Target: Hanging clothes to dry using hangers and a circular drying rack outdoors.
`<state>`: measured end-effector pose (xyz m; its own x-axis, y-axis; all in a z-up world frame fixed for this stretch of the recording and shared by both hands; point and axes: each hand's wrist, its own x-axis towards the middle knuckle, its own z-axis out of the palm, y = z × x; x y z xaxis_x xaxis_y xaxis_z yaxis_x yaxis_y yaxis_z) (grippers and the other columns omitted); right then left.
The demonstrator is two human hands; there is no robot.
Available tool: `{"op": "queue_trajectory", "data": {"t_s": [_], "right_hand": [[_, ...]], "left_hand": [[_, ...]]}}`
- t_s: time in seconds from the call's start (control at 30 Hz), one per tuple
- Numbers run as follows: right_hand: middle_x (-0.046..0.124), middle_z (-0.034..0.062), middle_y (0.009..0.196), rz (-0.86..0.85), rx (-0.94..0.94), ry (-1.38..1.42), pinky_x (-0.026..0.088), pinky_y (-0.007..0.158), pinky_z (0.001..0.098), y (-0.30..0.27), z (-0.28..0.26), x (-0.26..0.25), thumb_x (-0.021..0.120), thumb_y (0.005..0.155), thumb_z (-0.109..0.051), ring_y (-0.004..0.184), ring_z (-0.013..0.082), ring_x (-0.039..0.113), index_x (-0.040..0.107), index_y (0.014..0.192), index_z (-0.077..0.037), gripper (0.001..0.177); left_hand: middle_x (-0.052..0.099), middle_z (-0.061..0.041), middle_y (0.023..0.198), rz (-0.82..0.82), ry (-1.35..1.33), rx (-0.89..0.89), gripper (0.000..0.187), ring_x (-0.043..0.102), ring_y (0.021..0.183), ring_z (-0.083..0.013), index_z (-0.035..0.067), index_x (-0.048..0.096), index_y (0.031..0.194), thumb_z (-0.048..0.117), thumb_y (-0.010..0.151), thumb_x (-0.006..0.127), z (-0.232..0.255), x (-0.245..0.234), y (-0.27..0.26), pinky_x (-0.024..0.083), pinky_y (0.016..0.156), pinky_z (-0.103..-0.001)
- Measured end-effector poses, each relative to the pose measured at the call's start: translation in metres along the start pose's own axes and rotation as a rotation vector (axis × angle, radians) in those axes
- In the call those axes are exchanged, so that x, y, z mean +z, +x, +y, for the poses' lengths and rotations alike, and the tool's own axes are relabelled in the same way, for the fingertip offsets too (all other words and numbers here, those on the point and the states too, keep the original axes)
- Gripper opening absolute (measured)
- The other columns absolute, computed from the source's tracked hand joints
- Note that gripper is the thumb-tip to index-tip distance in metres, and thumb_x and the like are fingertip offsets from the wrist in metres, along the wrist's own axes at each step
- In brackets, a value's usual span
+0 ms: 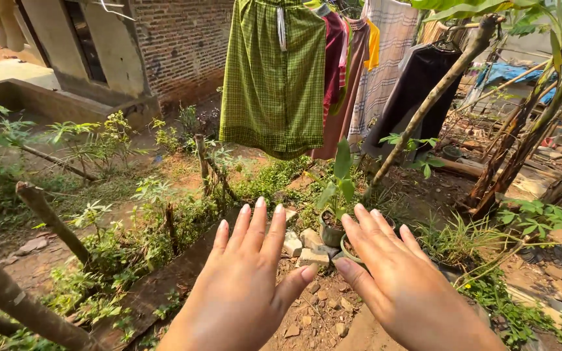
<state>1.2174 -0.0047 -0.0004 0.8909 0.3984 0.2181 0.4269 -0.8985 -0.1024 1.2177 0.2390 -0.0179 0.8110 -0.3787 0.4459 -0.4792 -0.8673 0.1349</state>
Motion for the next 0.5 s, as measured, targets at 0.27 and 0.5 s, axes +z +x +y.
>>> {"op": "queue_trajectory", "data": {"t_s": [0.27,0.5], "right_hand": [[0.019,0.0184,0.171,0.076,0.046,0.054,0.009,0.118,0.0520,0.093,0.030,0.017,0.046,0.098,-0.052,0.159,0.0335,0.014,0.032,0.161,-0.010,0.076],[0.017,0.0162,0.172,0.059,0.083,0.063,0.006,0.117,0.0529,0.154,0.038,0.038,0.046,0.098,-0.053,0.159,0.0316,0.011,0.030,0.162,-0.012,0.078]], "left_hand": [[0.016,-0.035,0.162,-0.037,-0.080,0.073,0.093,0.011,0.151,-0.0509,-0.003,0.019,0.157,0.065,0.098,0.045,-0.066,0.024,0.093,0.011,0.116,-0.062],[0.015,-0.035,0.162,-0.066,-0.097,0.085,0.094,0.010,0.151,-0.0516,-0.001,0.020,0.158,0.064,0.096,0.048,-0.107,0.031,0.141,0.010,0.116,-0.063]]}}
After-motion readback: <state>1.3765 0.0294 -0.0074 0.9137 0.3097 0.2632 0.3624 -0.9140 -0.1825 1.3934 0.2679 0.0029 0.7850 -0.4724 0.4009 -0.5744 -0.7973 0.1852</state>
